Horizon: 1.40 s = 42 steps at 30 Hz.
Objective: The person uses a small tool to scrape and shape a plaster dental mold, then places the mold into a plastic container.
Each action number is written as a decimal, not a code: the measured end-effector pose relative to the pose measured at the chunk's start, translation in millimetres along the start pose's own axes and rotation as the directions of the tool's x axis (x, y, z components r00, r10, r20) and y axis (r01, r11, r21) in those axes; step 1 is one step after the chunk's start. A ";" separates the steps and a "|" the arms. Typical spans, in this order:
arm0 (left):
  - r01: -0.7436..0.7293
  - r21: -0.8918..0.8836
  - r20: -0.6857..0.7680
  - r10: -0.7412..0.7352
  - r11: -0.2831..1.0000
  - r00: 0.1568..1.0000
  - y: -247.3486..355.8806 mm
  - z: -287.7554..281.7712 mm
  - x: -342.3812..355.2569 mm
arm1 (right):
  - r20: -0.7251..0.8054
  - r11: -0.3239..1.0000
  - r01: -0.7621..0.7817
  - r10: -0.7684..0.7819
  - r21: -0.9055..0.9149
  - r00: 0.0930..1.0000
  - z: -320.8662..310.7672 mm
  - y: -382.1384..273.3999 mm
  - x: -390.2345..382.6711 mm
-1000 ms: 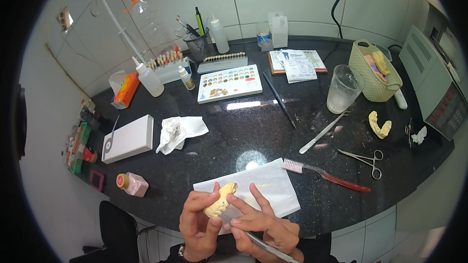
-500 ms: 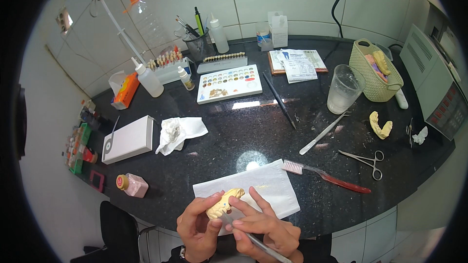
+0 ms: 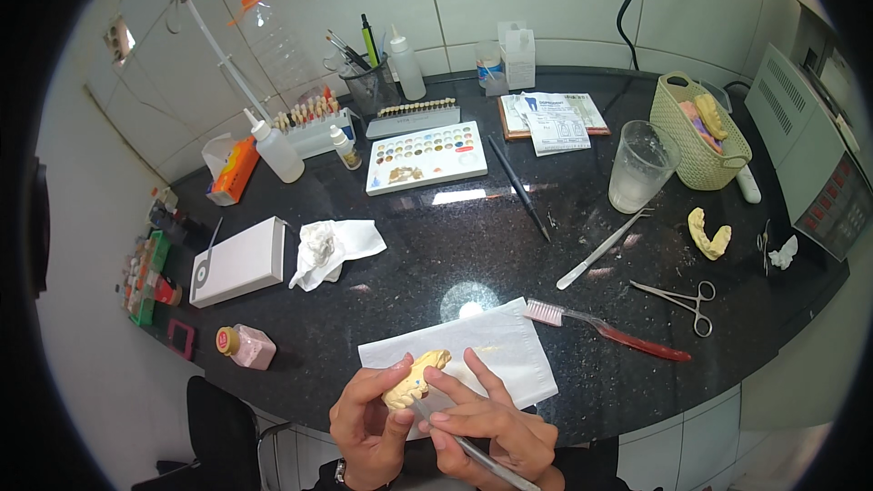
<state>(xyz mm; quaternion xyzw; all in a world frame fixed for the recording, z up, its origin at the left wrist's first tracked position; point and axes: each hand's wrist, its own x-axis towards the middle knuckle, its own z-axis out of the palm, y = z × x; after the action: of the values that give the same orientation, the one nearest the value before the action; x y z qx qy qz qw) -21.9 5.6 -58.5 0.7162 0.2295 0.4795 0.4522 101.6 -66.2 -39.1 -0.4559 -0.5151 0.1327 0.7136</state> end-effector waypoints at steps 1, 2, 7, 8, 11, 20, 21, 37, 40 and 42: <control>-0.006 -0.003 0.000 0.006 1.000 1.000 -0.4 0.0 0.1 | -0.002 1.000 0.001 -0.001 0.003 1.000 0.4 0.5 -0.2; 0.005 -0.001 0.022 -0.005 1.000 1.000 0.7 -0.1 1.9 | -0.004 1.000 0.002 -0.002 0.004 1.000 0.5 0.9 -0.2; -0.022 0.007 0.000 0.022 1.000 1.000 1.3 0.6 0.8 | 0.010 1.000 0.001 -0.001 0.013 1.000 -0.6 -0.2 0.7; -0.016 0.002 -0.002 0.016 1.000 1.000 1.7 1.3 0.6 | 0.009 1.000 -0.001 0.001 0.013 1.000 -1.0 -0.1 -0.3; 0.023 0.001 0.003 -0.023 1.000 1.000 6.1 2.4 2.1 | 0.003 1.000 0.002 -0.002 0.023 1.000 -0.6 0.9 -1.1; 0.037 0.042 0.041 -0.038 0.998 0.998 9.3 0.9 6.1 | 0.010 1.000 0.014 -0.014 0.028 1.000 -0.7 2.0 1.9; 0.064 0.032 0.055 -0.066 0.997 0.996 8.1 -0.6 5.7 | 0.009 1.000 0.015 -0.015 0.024 1.000 -1.0 1.5 2.2; 0.086 0.001 0.078 -0.085 0.996 0.993 6.6 -1.9 5.1 | 0.020 1.000 0.003 -0.004 0.030 1.000 -1.2 -0.2 1.3; 0.016 0.044 0.040 -0.018 0.999 0.999 14.2 0.6 7.4 | 0.020 1.000 -0.002 0.001 0.027 1.000 -1.3 -0.6 1.4; 0.021 0.042 0.046 -0.023 0.999 0.999 14.3 0.4 6.9 | 0.016 1.000 -0.003 0.002 0.030 1.000 -1.2 -0.8 0.9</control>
<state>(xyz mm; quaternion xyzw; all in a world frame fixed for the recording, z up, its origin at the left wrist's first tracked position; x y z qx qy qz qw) -20.0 3.7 -42.8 0.7340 0.2366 0.4529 0.4475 102.8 -66.7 -38.0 -0.4447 -0.5181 0.1450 0.7161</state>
